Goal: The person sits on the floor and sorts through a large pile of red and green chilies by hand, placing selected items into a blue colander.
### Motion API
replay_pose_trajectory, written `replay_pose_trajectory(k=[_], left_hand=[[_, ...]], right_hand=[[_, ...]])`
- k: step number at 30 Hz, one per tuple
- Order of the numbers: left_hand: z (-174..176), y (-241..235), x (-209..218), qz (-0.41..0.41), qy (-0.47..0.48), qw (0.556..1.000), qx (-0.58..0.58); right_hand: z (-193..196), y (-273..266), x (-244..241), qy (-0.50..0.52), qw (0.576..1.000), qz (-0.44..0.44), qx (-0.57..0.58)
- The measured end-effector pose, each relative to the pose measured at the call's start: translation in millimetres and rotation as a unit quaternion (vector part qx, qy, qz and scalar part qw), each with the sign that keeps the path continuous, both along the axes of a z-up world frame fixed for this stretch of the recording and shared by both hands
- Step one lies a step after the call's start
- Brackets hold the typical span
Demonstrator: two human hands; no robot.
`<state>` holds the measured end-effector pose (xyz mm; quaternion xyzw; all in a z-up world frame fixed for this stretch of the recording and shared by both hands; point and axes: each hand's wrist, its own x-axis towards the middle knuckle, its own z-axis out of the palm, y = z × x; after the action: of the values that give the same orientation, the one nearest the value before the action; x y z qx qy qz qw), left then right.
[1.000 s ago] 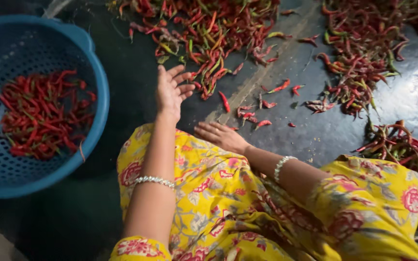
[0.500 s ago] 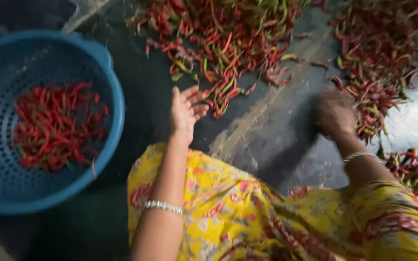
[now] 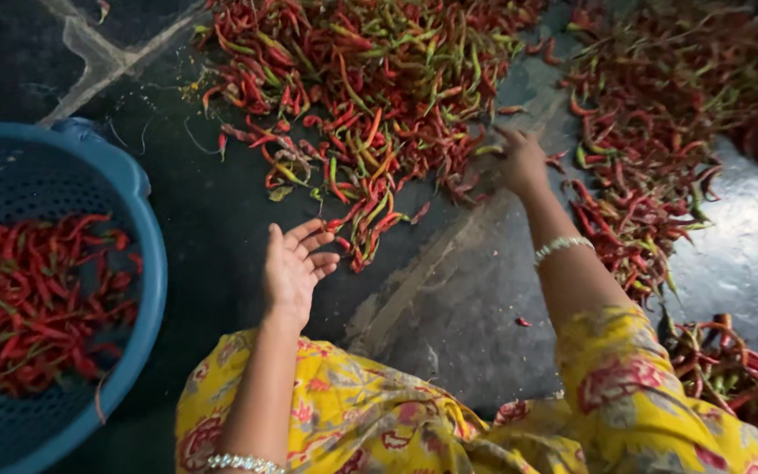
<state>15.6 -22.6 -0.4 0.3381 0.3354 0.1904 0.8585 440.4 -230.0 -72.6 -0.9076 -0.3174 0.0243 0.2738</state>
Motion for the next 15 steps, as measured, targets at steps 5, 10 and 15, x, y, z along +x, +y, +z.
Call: replay_pose_trajectory(k=[5, 10, 15], left_hand=[[-4, 2, 4, 0.005, -0.017, 1.0, -0.019], [-8, 2, 6, 0.002, -0.033, 0.999, -0.013], [-2, 1, 6, 0.009, -0.057, 0.998, -0.012]], right_hand=[[23, 60, -63, -0.006, 0.983, 0.161, 0.084], [65, 52, -159, -0.026, 0.96, 0.268, -0.082], [88, -40, -226, -0.059, 0.912, 0.397, -0.086]])
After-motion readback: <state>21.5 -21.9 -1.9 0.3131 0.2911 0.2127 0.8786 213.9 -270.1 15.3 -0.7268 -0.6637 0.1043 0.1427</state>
